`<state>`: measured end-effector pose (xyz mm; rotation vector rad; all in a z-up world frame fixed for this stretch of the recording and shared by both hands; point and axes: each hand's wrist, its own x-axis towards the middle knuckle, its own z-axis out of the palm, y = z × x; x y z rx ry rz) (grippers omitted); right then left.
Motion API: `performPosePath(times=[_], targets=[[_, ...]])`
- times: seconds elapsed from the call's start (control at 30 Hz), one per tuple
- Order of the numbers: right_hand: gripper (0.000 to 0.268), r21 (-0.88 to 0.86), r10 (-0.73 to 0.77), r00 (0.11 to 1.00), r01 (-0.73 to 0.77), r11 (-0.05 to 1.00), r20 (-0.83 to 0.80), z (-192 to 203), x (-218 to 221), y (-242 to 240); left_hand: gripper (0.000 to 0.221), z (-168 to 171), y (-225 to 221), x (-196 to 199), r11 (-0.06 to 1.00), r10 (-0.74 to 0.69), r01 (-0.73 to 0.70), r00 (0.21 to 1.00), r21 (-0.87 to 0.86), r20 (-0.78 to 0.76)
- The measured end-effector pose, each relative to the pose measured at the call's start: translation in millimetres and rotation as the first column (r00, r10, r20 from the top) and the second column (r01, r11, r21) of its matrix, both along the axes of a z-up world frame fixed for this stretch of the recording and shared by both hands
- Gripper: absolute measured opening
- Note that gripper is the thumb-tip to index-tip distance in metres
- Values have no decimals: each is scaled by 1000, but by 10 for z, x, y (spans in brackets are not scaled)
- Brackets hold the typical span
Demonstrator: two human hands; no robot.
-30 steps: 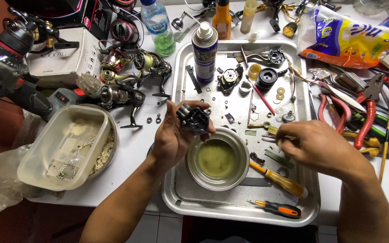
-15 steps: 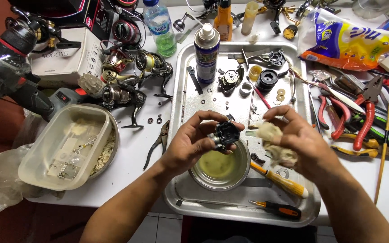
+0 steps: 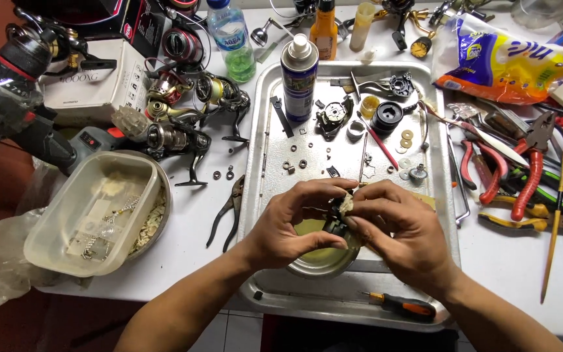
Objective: Cleaning and reassembling the internal mechanical components of a fishing reel on a metal tray.
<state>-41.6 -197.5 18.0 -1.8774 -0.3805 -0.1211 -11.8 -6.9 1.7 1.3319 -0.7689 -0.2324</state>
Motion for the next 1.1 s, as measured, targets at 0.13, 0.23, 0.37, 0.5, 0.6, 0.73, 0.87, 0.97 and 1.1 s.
performPosePath(times=[0.13, 0.23, 0.37, 0.5, 0.6, 0.73, 0.87, 0.97, 1.1], targets=[[22, -79, 65, 992, -57, 995, 104, -37, 39, -20, 55, 4, 13, 24, 1000, 26, -27, 998, 11, 55], [17, -138, 70, 975, -41, 990, 210, -63, 67, -15, 54, -23, -21, 27, 1000, 16, -20, 986, 21, 164], [14, -114, 11, 969, 17, 993, 248, -69, 75, 2, 50, -23, -76, 16, 991, 128, -121, 983, -62, 132], [10, -141, -16, 956, 60, 988, 292, -66, 80, 24, 49, -16, -88, 11, 988, 154, -149, 964, -40, 215], [12, -175, -14, 940, 78, 981, 340, -67, 63, 50, 47, -25, -86, 9, 989, 144, -137, 968, -47, 206], [13, -156, -15, 945, 70, 985, 326, -58, 66, 1, 47, -4, -91, 8, 990, 138, -130, 972, -58, 188], [12, -25, 32, 979, -27, 999, 200, -19, 70, -33, 50, -47, -63, 32, 990, 114, -105, 989, -95, 98], [19, 52, 100, 992, -105, 993, 81, 18, 85, -78, 50, -40, -47, 54, 990, 120, -112, 988, -84, 101], [18, 252, 180, 975, -144, 957, -128, -18, 109, -128, 50, -52, -58, 57, 991, 126, -116, 979, -68, 159]])
